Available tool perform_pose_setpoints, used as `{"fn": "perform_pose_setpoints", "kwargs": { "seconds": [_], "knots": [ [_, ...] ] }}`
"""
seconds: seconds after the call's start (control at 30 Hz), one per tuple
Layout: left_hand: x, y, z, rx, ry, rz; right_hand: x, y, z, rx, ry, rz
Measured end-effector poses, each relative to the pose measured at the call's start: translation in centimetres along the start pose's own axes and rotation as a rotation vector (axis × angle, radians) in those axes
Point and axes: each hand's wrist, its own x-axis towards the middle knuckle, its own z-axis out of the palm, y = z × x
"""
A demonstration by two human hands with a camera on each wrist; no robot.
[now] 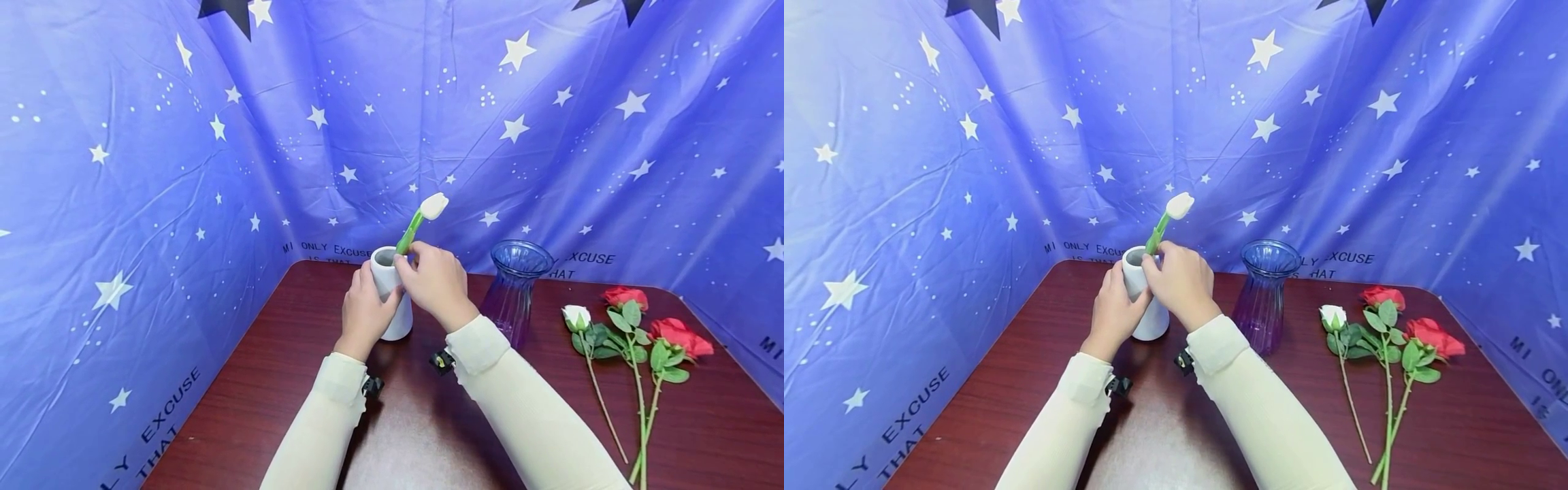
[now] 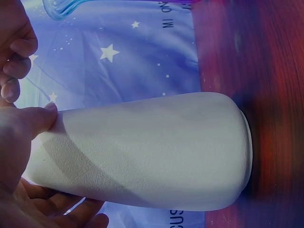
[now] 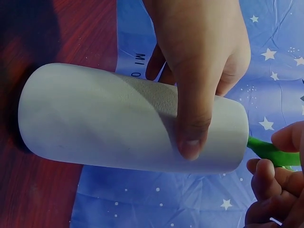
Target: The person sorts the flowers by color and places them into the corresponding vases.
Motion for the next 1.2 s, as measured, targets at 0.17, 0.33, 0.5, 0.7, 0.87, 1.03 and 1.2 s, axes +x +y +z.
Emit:
{"fn": "perform_pose_setpoints", "kwargs": {
  "seconds": [0.17,0.33,0.5,0.7,0.87,1.03,1.2],
  "knots": [
    [0.0,0.1,0.0,-0.006,-0.001,0.001,0.0,0.1,0.1,-0.011,0.0,0.0],
    [-0.1,0.1,0.0,-0.003,0.004,0.009,-0.1,0.4,0.3,-0.007,0.002,-0.002],
    [-0.1,0.1,0.0,0.003,0.01,0.014,-0.2,0.5,0.4,0.011,0.011,-0.015],
    [0.0,0.0,0.0,0.002,0.017,0.017,-0.3,0.6,0.3,0.017,0.008,-0.013],
    [-0.1,0.1,0.0,-0.003,0.01,0.015,-0.4,0.6,0.0,0.015,0.01,-0.006],
    [-0.1,0.1,0.1,-0.026,-0.008,0.003,-0.6,0.8,-0.5,0.019,0.029,0.004],
    [0.2,-0.1,0.0,-0.052,-0.015,-0.023,-0.6,1.0,-0.7,0.034,0.031,-0.002]
  ]
}}
